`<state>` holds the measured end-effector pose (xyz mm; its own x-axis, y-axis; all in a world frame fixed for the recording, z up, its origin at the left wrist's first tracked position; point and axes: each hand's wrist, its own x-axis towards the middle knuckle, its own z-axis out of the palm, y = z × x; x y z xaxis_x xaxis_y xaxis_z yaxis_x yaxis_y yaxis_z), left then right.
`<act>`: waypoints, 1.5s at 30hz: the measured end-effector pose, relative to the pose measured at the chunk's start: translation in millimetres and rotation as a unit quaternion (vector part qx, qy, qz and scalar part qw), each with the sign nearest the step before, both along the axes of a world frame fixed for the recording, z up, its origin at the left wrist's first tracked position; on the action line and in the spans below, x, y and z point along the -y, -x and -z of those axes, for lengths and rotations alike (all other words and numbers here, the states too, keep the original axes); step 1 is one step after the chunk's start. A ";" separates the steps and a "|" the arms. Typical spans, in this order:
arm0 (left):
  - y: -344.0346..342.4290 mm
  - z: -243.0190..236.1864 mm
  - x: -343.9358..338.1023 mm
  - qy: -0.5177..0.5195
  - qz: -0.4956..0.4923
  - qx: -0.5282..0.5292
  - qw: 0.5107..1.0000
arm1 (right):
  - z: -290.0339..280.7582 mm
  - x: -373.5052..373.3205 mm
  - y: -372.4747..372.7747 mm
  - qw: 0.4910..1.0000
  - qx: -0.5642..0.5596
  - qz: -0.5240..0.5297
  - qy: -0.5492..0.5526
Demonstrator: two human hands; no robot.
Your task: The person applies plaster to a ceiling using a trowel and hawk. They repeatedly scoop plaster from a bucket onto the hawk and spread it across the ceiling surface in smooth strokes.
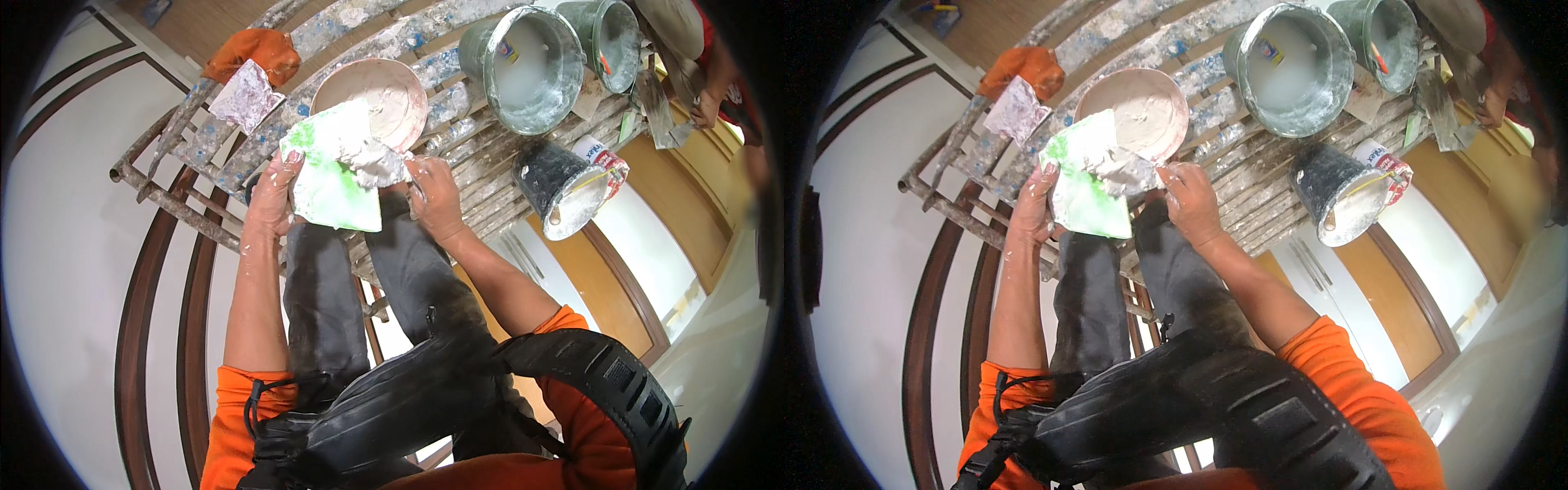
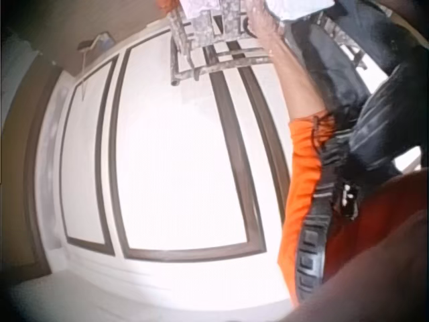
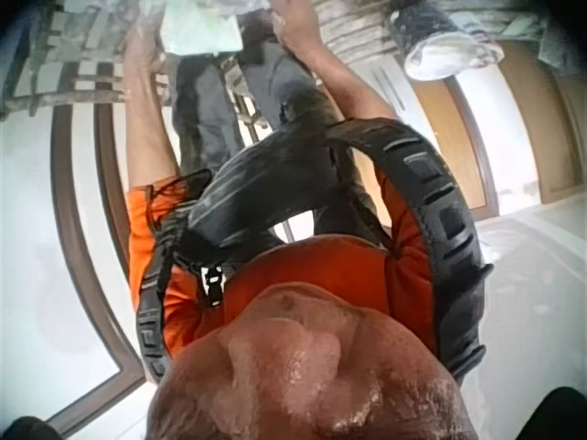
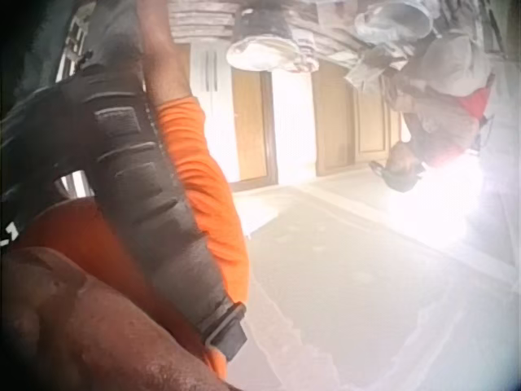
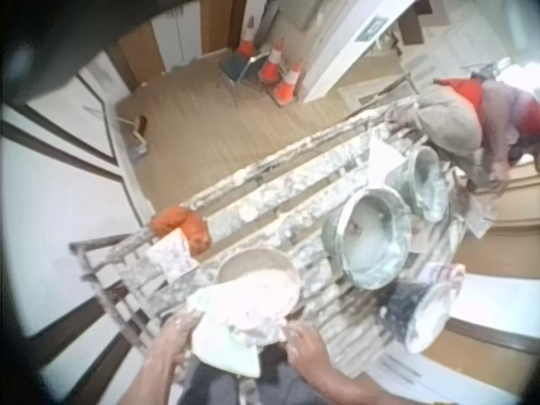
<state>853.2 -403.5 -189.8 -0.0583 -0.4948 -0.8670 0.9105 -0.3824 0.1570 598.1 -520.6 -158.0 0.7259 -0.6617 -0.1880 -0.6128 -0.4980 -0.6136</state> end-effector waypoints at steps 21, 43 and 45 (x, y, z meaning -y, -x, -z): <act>-64.3 107.8 39.5 0.037 -0.099 0.045 0.993 | 8.3 104.9 -99.4 0.941 -0.246 -0.221 0.078; -15.9 139.3 105.8 0.036 -0.062 -0.055 0.996 | -7.6 66.0 -34.6 0.910 -0.369 -0.190 -0.016; -13.8 136.6 107.4 0.025 -0.074 -0.040 0.996 | -3.4 72.1 -51.4 0.922 -0.331 -0.198 0.027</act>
